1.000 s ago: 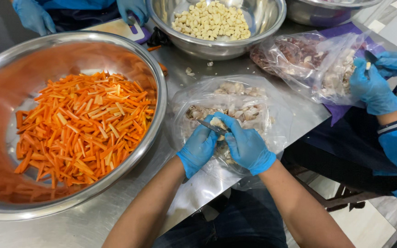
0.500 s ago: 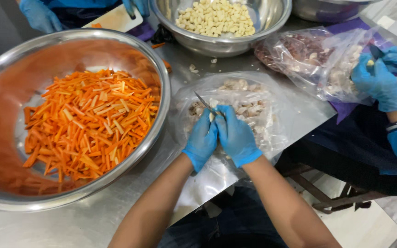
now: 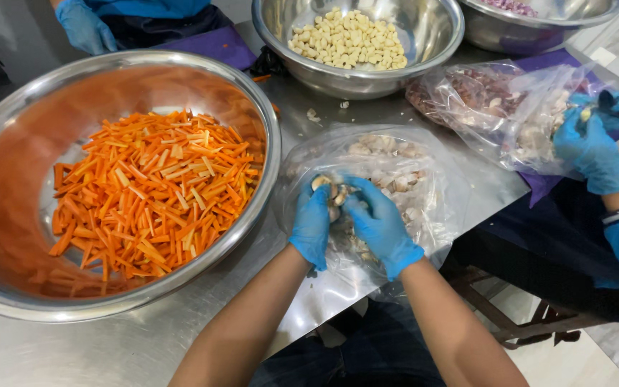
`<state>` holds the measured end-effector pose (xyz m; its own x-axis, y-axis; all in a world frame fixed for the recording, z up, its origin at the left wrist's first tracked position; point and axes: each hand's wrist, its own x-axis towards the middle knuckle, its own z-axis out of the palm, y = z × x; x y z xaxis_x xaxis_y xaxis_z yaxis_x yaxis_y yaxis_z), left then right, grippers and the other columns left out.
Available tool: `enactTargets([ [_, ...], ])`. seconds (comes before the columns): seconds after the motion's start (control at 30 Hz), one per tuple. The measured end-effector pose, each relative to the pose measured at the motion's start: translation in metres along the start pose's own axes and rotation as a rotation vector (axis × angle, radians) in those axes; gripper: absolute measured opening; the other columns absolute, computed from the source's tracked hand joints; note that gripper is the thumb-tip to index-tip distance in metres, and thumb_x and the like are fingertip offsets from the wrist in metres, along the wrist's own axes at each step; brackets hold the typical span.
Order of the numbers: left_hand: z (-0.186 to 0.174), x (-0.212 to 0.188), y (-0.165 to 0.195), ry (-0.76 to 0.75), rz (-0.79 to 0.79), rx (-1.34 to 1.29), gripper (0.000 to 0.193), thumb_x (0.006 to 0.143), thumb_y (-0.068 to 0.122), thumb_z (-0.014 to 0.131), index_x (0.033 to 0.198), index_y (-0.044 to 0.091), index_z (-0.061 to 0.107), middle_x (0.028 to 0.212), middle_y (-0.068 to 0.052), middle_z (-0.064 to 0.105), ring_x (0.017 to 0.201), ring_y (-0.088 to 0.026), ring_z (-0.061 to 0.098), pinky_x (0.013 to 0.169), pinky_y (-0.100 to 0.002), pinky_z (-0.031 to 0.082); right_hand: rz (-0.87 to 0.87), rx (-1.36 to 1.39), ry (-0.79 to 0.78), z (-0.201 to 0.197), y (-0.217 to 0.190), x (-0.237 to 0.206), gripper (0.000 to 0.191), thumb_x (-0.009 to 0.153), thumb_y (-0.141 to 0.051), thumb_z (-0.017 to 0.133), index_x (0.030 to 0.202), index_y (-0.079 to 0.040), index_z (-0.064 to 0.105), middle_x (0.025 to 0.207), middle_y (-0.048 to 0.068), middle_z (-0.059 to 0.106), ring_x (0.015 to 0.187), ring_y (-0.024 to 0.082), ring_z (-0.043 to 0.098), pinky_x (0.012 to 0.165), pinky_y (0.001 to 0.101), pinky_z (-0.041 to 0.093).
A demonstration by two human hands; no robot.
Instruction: The person peels garlic cloves with a small paring knife at a stainless steel prep table, trimming the root end and placing peeled cloves into a bowl while discarding skins onto a plastic bag. Coworkers beside them peel garlic and shallots, and large bowls of cut carrots sit nearby.
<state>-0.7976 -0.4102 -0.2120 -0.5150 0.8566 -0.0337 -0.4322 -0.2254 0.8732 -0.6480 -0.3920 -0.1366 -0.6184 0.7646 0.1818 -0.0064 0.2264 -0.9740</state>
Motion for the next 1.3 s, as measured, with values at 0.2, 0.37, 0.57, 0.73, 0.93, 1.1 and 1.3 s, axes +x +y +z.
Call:
enactTargets([
  [0.2,0.01,-0.017,0.018,-0.158,-0.127,-0.239,0.016,0.097,0.011,0.056,0.111,0.005,0.059,0.099,-0.011,0.067,0.083,-0.024,0.071,0.069,-0.037,0.061,0.253,0.403,0.021,-0.018,-0.007,-0.004,0.055,0.106,-0.041,0.033,0.132,-0.006,0.066,0.087,0.001,0.068,0.05,0.006,0.048,0.045,0.0213,0.04],
  [0.37,0.016,-0.025,0.032,-0.168,-0.138,-0.103,0.019,0.09,0.002,0.066,0.107,0.008,0.06,0.097,-0.009,0.067,0.082,-0.021,0.072,0.073,-0.036,0.065,0.009,-0.011,0.045,-0.024,-0.017,-0.012,0.042,0.097,-0.015,0.061,0.139,-0.007,0.061,0.094,0.001,0.073,0.077,0.003,0.064,0.064,0.0192,0.05],
  [0.57,0.013,-0.028,0.03,-0.351,-0.113,-0.023,0.013,0.092,0.004,0.071,0.101,0.008,0.062,0.098,-0.009,0.067,0.083,-0.018,0.07,0.069,-0.035,0.062,-0.058,-0.126,0.156,-0.021,-0.013,-0.02,0.036,0.09,-0.005,0.075,0.126,-0.004,0.07,0.092,0.0,0.071,0.071,0.004,0.06,0.063,0.0206,0.05],
  [0.73,0.012,-0.029,0.027,-0.352,-0.157,-0.306,0.013,0.097,0.01,0.065,0.11,0.005,0.066,0.101,-0.008,0.068,0.084,-0.017,0.067,0.069,-0.032,0.06,-0.04,0.016,0.175,-0.028,0.0,-0.016,0.02,0.089,-0.004,0.074,0.108,-0.004,0.068,0.091,-0.001,0.069,0.072,0.004,0.06,0.062,0.0202,0.049],
  [0.93,0.024,-0.039,0.028,-0.304,-0.084,-0.086,0.021,0.093,0.006,0.069,0.114,0.005,0.071,0.098,-0.004,0.07,0.083,-0.013,0.066,0.069,-0.029,0.058,-0.019,0.181,0.32,-0.02,0.015,-0.011,0.011,0.092,-0.001,0.078,0.098,-0.002,0.068,0.086,0.002,0.067,0.074,0.006,0.06,0.065,0.0217,0.048],
  [1.1,0.023,-0.042,0.035,-0.244,-0.029,-0.042,0.018,0.093,0.005,0.07,0.111,0.005,0.071,0.096,-0.003,0.072,0.081,-0.012,0.067,0.068,-0.027,0.056,-0.032,-0.114,0.156,-0.032,-0.002,-0.023,0.031,0.102,-0.015,0.057,0.13,-0.005,0.064,0.087,0.003,0.068,0.072,0.011,0.059,0.067,0.0263,0.05],
  [1.3,0.019,-0.035,0.042,-0.294,-0.056,0.048,0.03,0.086,-0.001,0.067,0.113,0.01,0.071,0.094,-0.001,0.068,0.083,-0.011,0.065,0.072,-0.027,0.059,-0.141,-0.684,-0.063,-0.055,-0.031,-0.031,0.062,0.098,-0.021,0.05,0.158,-0.025,0.037,0.094,0.012,0.074,0.082,0.032,0.07,0.077,0.0406,0.054],
])
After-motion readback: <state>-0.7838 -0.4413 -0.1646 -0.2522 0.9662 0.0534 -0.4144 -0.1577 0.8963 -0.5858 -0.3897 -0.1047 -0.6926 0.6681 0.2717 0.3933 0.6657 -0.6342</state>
